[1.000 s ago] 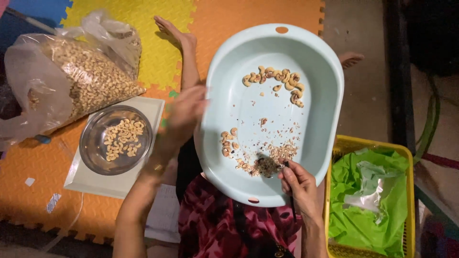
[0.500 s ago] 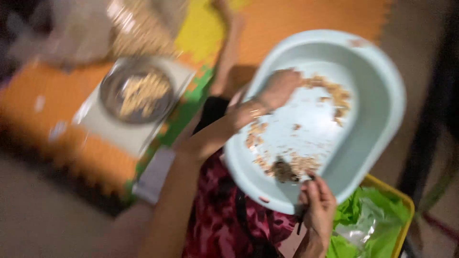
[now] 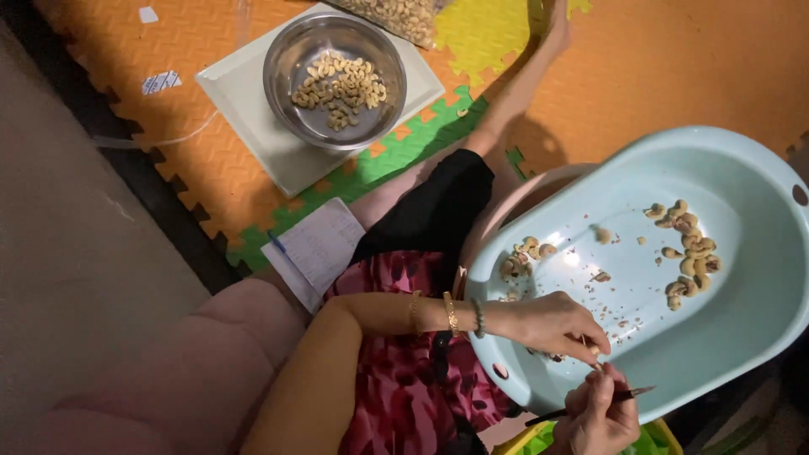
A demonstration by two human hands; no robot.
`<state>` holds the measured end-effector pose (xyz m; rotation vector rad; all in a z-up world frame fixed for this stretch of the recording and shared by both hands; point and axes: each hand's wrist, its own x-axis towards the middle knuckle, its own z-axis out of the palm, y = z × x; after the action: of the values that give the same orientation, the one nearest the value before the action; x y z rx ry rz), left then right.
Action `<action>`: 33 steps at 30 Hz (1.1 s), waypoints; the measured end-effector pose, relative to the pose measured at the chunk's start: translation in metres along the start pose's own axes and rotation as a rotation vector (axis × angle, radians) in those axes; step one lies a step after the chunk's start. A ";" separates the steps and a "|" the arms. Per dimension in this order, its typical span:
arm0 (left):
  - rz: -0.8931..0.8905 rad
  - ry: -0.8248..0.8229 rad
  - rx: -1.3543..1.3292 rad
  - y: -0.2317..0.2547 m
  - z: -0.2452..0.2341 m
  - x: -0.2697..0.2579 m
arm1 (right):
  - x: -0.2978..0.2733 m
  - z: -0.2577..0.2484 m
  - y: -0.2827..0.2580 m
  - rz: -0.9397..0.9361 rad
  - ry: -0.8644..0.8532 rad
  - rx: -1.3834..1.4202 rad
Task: Manually peeling the skin off cashew nuts and placing them in a bowl.
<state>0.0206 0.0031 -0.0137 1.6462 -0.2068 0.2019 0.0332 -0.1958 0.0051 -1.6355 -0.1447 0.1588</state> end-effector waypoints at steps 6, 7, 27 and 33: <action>-0.072 -0.035 -0.210 -0.009 0.012 -0.009 | -0.004 0.005 -0.015 0.009 -0.089 -0.015; -0.074 -0.035 -0.209 -0.009 0.013 -0.010 | -0.004 0.002 -0.012 0.010 -0.089 -0.013; -0.167 -0.051 -0.552 -0.008 0.003 -0.029 | -0.010 0.026 -0.026 -0.157 -0.043 -0.263; -0.180 -0.107 -0.634 -0.019 0.007 -0.021 | 0.028 -0.026 0.039 -0.128 -0.095 -0.278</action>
<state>0.0050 -0.0023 -0.0377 1.0358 -0.1789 -0.0867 0.0652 -0.2192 -0.0324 -1.8900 -0.3563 0.1224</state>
